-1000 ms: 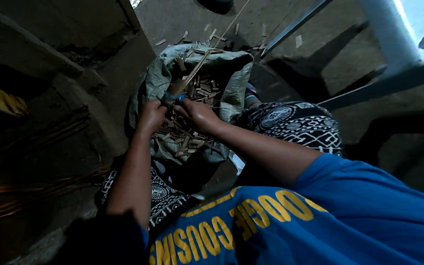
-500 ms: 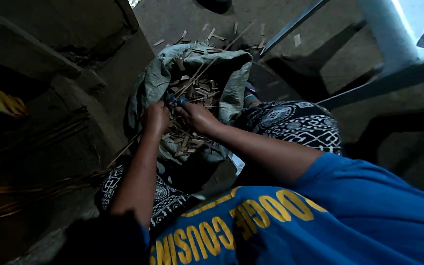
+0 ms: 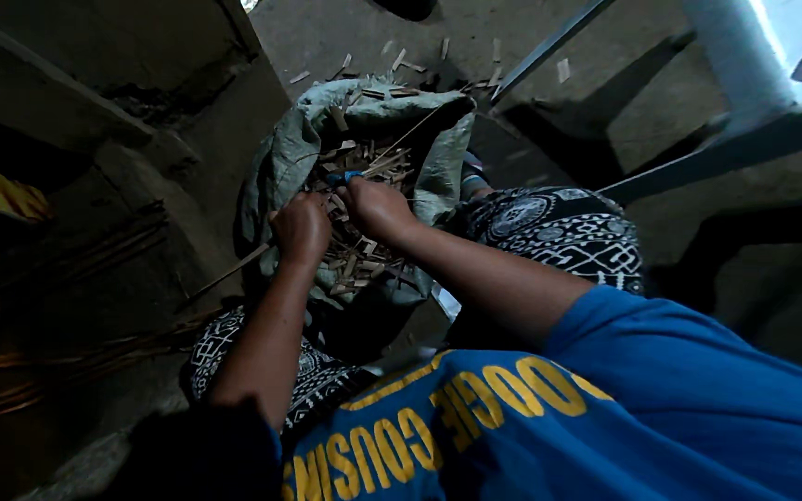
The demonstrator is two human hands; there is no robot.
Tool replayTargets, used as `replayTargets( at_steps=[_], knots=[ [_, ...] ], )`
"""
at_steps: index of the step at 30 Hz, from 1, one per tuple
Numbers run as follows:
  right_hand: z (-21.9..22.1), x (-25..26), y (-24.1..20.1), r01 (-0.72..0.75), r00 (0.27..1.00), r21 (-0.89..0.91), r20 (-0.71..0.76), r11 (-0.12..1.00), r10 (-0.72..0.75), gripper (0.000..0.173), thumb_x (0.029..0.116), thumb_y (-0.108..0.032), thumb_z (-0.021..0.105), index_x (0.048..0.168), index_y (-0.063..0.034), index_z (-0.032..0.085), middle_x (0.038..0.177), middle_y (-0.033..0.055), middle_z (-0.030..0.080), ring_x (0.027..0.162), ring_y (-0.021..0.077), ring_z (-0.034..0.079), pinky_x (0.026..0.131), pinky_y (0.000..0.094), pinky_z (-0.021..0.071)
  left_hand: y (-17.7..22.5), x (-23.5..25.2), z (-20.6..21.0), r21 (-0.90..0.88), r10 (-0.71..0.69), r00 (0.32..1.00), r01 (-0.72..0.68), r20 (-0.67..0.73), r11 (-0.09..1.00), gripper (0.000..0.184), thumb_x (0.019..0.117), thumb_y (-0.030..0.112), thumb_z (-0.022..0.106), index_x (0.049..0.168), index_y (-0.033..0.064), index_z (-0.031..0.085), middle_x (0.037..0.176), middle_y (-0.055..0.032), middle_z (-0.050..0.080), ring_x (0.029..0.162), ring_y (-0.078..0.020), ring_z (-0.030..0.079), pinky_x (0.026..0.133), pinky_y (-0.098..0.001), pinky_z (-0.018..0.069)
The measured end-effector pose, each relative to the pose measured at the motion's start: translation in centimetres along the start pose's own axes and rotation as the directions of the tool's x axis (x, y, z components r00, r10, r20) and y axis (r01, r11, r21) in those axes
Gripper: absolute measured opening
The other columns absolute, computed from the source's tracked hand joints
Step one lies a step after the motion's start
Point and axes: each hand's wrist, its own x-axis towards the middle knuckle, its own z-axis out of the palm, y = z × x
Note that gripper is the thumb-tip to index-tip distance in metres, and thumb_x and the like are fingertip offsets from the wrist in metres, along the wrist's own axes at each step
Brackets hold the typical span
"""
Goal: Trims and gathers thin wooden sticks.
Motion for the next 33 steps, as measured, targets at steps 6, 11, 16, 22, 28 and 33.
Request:
replayTargets(
  at_steps=[6, 11, 16, 22, 28, 33],
  knots=[
    [-0.9, 0.9, 1.2, -0.079, 0.994, 0.001, -0.078, 0.997, 0.079, 0.049, 0.1133, -0.038, 0.031, 0.124, 0.0012, 0.058, 0.116, 0.0266, 0.067, 0.112, 0.0453, 0.065, 0.088, 0.0647, 0.0501, -0.5, 0.5, -0.7, -0.002, -0.041, 0.998, 0.041, 0.05, 0.999, 0.031, 0.1092, 0.025, 0.05, 0.126, 0.008, 0.071, 0.125, -0.016, 0.07, 0.12, -0.0336, 0.064, 0.105, -0.0597, 0.0426],
    [-0.9, 1.4, 1.4, -0.101, 0.987, -0.004, -0.122, 0.995, 0.1, 0.047, 0.1126, -0.039, 0.033, 0.12, -0.0005, 0.06, 0.113, 0.0253, 0.067, 0.111, 0.0447, 0.066, 0.087, 0.0647, 0.05, -0.7, 0.6, -1.3, -0.044, -0.044, 0.993, 0.049, 0.108, 0.998, 0.032, 0.1097, 0.026, 0.05, 0.128, 0.0082, 0.069, 0.129, -0.0159, 0.068, 0.122, -0.0341, 0.063, 0.106, -0.0608, 0.0421],
    [-2.2, 2.5, 3.3, -0.106, 0.971, 0.212, -0.188, 0.971, 0.147, 0.049, 0.113, -0.035, 0.034, 0.126, 0.0049, 0.058, 0.117, 0.0293, 0.065, 0.113, 0.0451, 0.064, 0.093, 0.0649, 0.0482, -2.3, 0.7, -2.2, -0.11, -0.077, 0.99, 0.09, 0.117, 0.99, 0.033, 0.1101, 0.026, 0.049, 0.126, 0.0067, 0.07, 0.124, -0.0181, 0.07, 0.121, -0.0363, 0.064, 0.104, -0.0622, 0.0445],
    [1.3, 2.0, 2.2, -0.154, 0.988, 0.872, 0.147, 0.464, 0.052, 0.028, 0.1109, -0.033, 0.045, 0.109, -0.0082, 0.059, 0.068, -0.0021, 0.05, 0.048, 0.0054, 0.04, 0.043, 0.021, 0.0359, -3.1, 1.6, -1.8, -0.282, 0.036, 0.979, 0.022, 0.199, 0.959, 0.032, 0.1095, 0.025, 0.052, 0.126, 0.0033, 0.07, 0.12, -0.0194, 0.071, 0.114, -0.0339, 0.067, 0.103, -0.0564, 0.0487],
    [-0.6, 2.4, 2.4, -0.102, 0.983, 0.972, 0.065, 0.21, 0.174, 0.021, 0.1117, -0.032, 0.043, 0.11, -0.0135, 0.052, 0.069, -0.0042, 0.045, 0.049, 0.0047, 0.039, 0.045, 0.0197, 0.0349, -4.7, 2.3, -2.0, -0.414, 0.062, 0.948, 0.076, 0.311, 0.907, 0.031, 0.1105, 0.024, 0.05, 0.12, -0.0005, 0.066, 0.104, -0.0152, 0.069, 0.09, -0.0229, 0.065, 0.087, -0.0439, 0.0532],
    [1.1, 1.4, 2.6, 0.059, 0.998, 0.757, -0.055, 0.651, -0.026, 0.035, 0.1104, -0.034, 0.046, 0.113, -0.0028, 0.062, 0.076, 0.0035, 0.053, 0.058, 0.0119, 0.047, 0.056, 0.0316, 0.0436, -4.8, 2.3, -2.0, -0.487, 0.016, 0.945, 0.153, 0.326, 0.86, 0.03, 0.1112, 0.024, 0.049, 0.115, -0.0002, 0.067, 0.091, -0.0072, 0.067, 0.073, -0.0105, 0.06, 0.072, -0.0297, 0.0525]
  ],
)
